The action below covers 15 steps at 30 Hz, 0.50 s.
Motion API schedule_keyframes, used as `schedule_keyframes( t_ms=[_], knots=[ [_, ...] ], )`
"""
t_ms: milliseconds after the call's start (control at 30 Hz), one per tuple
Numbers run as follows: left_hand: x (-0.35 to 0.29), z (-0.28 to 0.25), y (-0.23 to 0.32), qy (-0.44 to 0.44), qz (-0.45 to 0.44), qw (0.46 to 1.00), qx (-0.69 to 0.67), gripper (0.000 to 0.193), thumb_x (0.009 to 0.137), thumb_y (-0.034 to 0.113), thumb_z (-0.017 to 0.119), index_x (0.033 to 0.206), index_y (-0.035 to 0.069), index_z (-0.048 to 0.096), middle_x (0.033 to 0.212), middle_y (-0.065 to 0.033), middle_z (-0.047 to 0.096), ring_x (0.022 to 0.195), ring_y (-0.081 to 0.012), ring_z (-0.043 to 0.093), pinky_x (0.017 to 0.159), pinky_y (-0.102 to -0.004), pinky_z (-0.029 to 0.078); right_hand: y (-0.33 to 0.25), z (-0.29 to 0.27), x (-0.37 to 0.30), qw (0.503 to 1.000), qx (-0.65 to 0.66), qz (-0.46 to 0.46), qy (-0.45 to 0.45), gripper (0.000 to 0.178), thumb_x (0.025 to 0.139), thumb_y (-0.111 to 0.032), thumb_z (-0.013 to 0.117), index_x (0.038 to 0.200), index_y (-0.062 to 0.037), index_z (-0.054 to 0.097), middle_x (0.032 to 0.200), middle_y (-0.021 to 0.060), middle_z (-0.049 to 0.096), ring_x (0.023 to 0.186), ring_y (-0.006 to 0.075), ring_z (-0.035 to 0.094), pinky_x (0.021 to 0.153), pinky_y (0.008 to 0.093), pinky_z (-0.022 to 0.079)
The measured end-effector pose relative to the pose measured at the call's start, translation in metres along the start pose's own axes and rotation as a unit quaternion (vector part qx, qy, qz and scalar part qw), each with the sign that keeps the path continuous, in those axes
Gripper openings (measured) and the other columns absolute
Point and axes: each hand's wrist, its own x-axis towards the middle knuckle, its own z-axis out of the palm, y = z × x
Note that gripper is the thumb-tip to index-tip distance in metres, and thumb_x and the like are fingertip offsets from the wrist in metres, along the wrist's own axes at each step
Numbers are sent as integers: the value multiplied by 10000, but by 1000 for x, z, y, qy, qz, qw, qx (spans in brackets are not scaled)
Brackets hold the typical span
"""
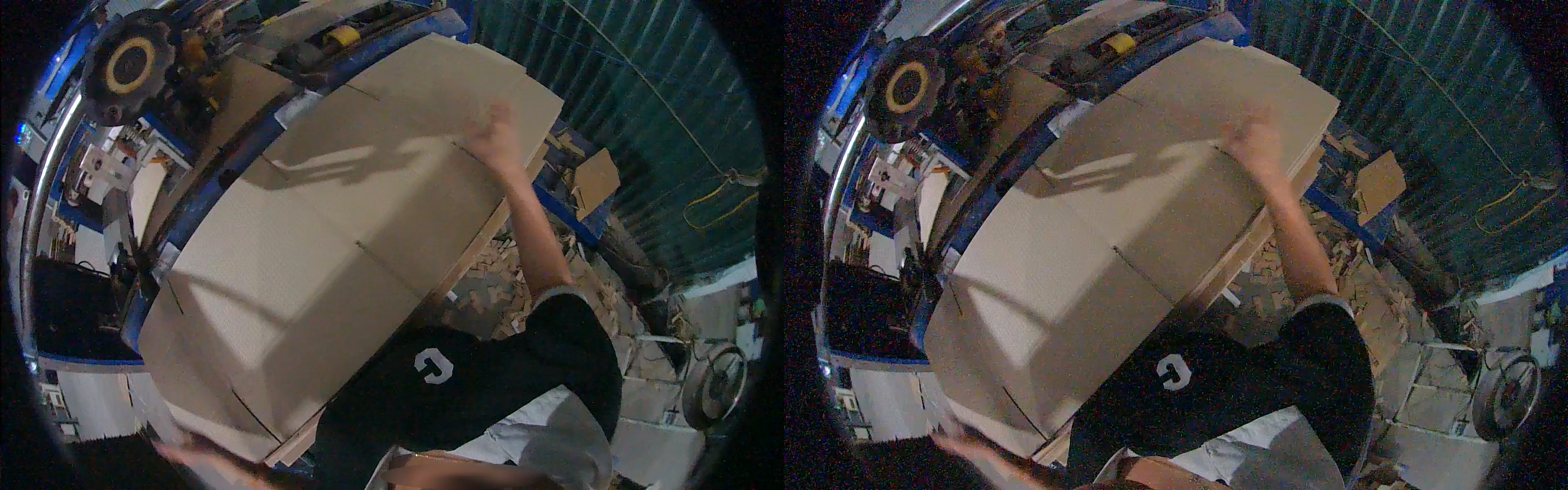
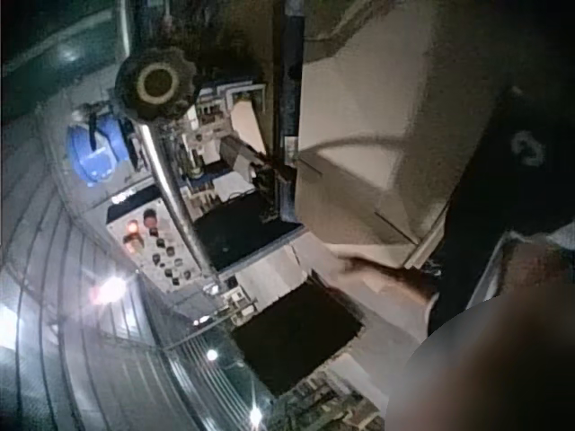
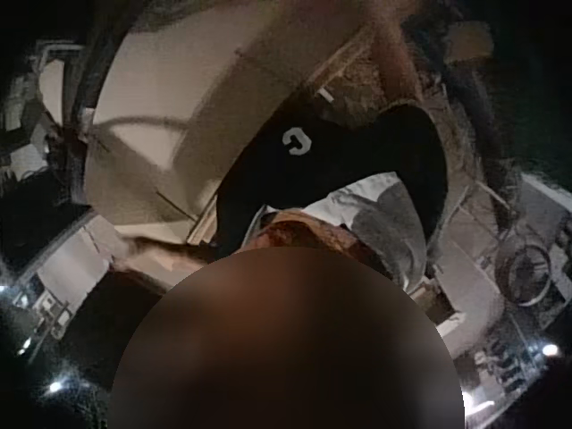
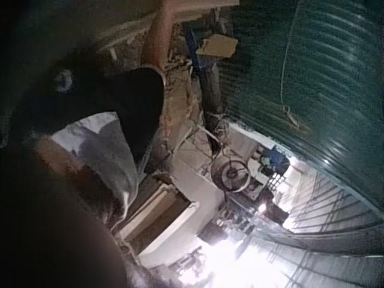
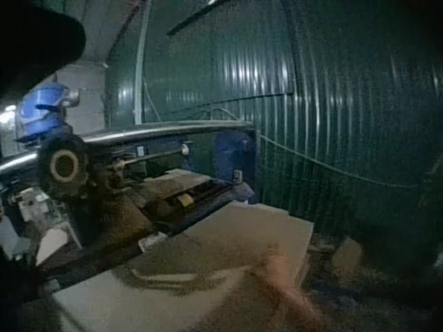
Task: The person repeatedly picks up flat cardboard sheets from a stack and places them onto a machine table, aligning them by hand. The person handles the sheets one at a time and continues stacking them throughout the clip.
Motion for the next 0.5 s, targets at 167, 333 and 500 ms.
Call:
schedule_keyframes(
  t_ms=[167, 333, 500],
  knots=[
    [-61, -80, -37, 70, -227, 970, 51, 490, 837, 283, 590, 1228, 13, 468, 1247, -186, 476, 1094, -292, 457, 936, -442, 377, 108, 4, -4, 984, -43, 170, 9, 729, 730, -466, 636, 1247, 6, 434, 1243, 299, 434, 1202, 387, 393, 989, 395, 358],
    [-85, -48, 23, 170, -293, 925, 174, 597, 805, 362, 598, 1260, 6, 448, 1285, -192, 440, 1112, -314, 442, 923, -496, 366, 122, 29, 4, 984, -50, 172, -23, 748, 717, -559, 607, 1233, -35, 475, 1252, 270, 437, 1170, 396, 419, 943, 425, 391],
    [-53, -39, 97, 154, -120, 944, 264, 559, 851, 267, 553, 1321, 18, 383, 1402, -181, 313, 1238, -312, 378, 958, -434, 377, 129, 22, 19, 975, -168, 140, 37, 709, 753, -610, 541, 1234, -91, 506, 1269, 223, 451, 1134, 363, 475, 928, 414, 405]
  ],
)
